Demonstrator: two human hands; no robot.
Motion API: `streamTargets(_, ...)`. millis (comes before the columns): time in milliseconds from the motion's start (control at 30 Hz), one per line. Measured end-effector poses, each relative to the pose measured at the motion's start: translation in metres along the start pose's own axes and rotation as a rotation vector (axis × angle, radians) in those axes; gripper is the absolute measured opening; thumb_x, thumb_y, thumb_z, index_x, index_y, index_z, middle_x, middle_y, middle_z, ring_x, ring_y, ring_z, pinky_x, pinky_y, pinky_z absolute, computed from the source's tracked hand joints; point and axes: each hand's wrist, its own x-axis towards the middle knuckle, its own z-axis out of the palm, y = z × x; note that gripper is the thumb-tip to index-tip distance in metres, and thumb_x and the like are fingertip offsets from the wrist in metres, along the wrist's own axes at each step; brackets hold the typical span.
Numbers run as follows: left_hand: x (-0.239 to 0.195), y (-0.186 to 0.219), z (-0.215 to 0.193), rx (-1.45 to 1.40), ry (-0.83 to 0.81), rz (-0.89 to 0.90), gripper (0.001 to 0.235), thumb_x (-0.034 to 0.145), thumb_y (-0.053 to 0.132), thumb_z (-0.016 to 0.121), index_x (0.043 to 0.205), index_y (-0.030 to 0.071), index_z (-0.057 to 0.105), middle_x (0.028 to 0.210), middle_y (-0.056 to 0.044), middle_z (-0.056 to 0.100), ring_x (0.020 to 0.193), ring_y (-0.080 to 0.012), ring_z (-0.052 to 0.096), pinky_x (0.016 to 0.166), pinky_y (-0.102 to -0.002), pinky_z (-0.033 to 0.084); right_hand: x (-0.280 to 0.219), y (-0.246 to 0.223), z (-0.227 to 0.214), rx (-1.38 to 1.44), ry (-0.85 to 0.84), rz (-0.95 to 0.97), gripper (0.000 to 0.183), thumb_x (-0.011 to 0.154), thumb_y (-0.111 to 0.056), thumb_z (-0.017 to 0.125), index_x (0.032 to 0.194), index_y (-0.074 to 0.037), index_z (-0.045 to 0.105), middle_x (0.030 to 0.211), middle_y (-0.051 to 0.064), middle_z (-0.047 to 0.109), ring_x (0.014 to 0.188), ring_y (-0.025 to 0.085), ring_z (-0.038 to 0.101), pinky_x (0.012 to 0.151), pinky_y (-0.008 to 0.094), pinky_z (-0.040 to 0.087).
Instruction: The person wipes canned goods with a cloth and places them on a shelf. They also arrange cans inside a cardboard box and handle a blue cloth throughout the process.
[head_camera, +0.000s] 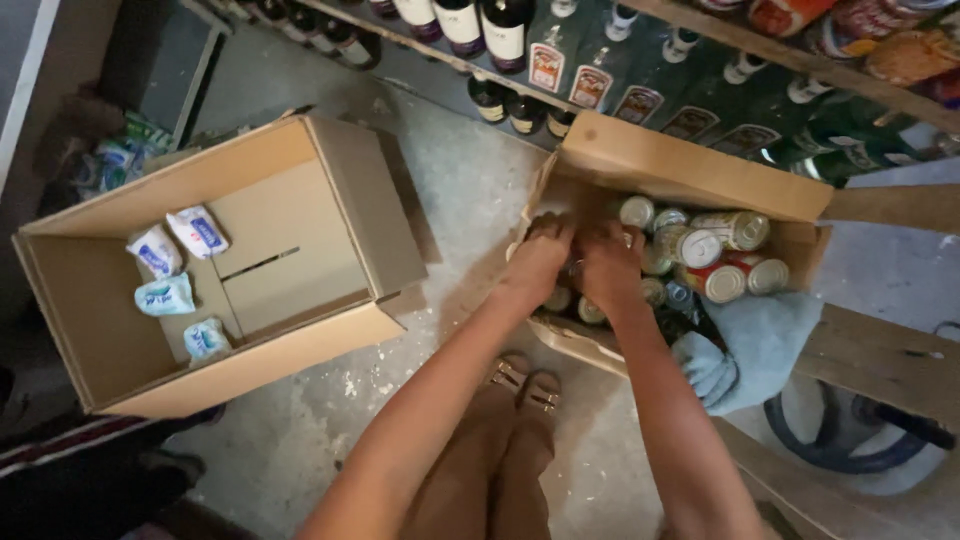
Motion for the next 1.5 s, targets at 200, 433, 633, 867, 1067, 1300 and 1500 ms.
streamTargets(200, 0.003, 0.027, -0.045, -0.244, -0.075, 0.382, 0.089, 0.067, -0.01, 0.07, 0.149, 0.011, 0.043, 0.138, -0.024, 0.056, 0.124, -0.0451, 0.054, 0.101, -0.048, 0.048, -0.041, 0.029, -0.011, 0.254, 0.411, -0.11, 0.071, 0.059, -0.04, 0.093, 0.118, -0.007, 0.071, 0.123, 0.013, 0.067, 0.123, 0.036, 0.051, 0.103, 0.058, 0.035)
streamTargets(433, 0.003, 0.079, -0.036, -0.196, 0.024, 0.571, 0.086, 0.071, -0.011, 0.073, 0.15, 0.008, 0.044, 0.143, -0.02, 0.058, 0.132, -0.0408, 0.055, 0.109, -0.046, 0.048, -0.101, 0.047, -0.059, 0.34, 0.497, -0.023, 0.07, 0.062, -0.023, 0.091, 0.124, -0.005, 0.066, 0.124, 0.012, 0.069, 0.112, 0.037, 0.061, 0.094, 0.05, 0.047)
streamTargets(633, 0.013, 0.106, 0.013, -0.262, -0.123, 0.38, 0.08, 0.069, -0.003, 0.08, 0.141, 0.007, 0.046, 0.135, -0.02, 0.055, 0.127, -0.0421, 0.054, 0.102, -0.047, 0.049, -0.129, 0.072, -0.032, 0.798, 0.496, 0.113, 0.063, 0.077, -0.001, 0.079, 0.136, -0.003, 0.057, 0.129, 0.016, 0.065, 0.097, 0.034, 0.074, 0.081, 0.039, 0.061)
streamTargets(867, 0.014, 0.114, 0.043, -0.269, -0.051, 0.372, 0.059, 0.075, -0.001, 0.079, 0.126, 0.006, 0.051, 0.134, -0.021, 0.05, 0.126, -0.0442, 0.053, 0.1, -0.049, 0.049, -0.14, 0.079, -0.007, 0.788, 0.537, 0.216, 0.061, 0.083, 0.002, 0.074, 0.14, -0.003, 0.053, 0.137, 0.02, 0.056, 0.105, 0.038, 0.068, 0.084, 0.041, 0.059)
streamTargets(1067, 0.021, 0.096, 0.053, -0.261, -0.103, 0.215, 0.051, 0.079, -0.005, 0.072, 0.123, 0.005, 0.049, 0.127, -0.022, 0.055, 0.118, -0.0444, 0.056, 0.094, -0.05, 0.049, -0.144, 0.072, -0.008, 0.589, 0.59, 0.246, 0.065, 0.082, -0.001, 0.072, 0.144, -0.006, 0.054, 0.138, 0.023, 0.046, 0.112, 0.047, 0.058, 0.086, 0.049, 0.053)
streamTargets(1300, 0.014, 0.04, 0.041, 0.293, 0.035, 0.322, 0.066, 0.064, -0.006, 0.067, 0.128, -0.007, 0.055, 0.128, -0.026, 0.059, 0.119, -0.0413, 0.057, 0.105, -0.044, 0.047, -0.139, 0.047, -0.043, 0.359, 0.635, 0.118, 0.044, 0.084, 0.001, 0.067, 0.128, -0.005, 0.067, 0.129, 0.018, 0.054, 0.116, 0.041, 0.054, 0.1, 0.049, 0.048)
streamTargets(1500, -0.004, -0.009, 0.073, 0.728, 0.256, 0.268, 0.04, 0.076, 0.018, 0.058, 0.11, -0.001, 0.069, 0.116, -0.018, 0.069, 0.118, -0.0297, 0.061, 0.11, -0.045, 0.046, -0.09, 0.032, -0.02, 0.258, 0.389, -0.18, 0.032, 0.082, -0.003, 0.068, 0.114, -0.008, 0.069, 0.123, 0.011, 0.065, 0.117, 0.037, 0.053, 0.102, 0.048, 0.045)
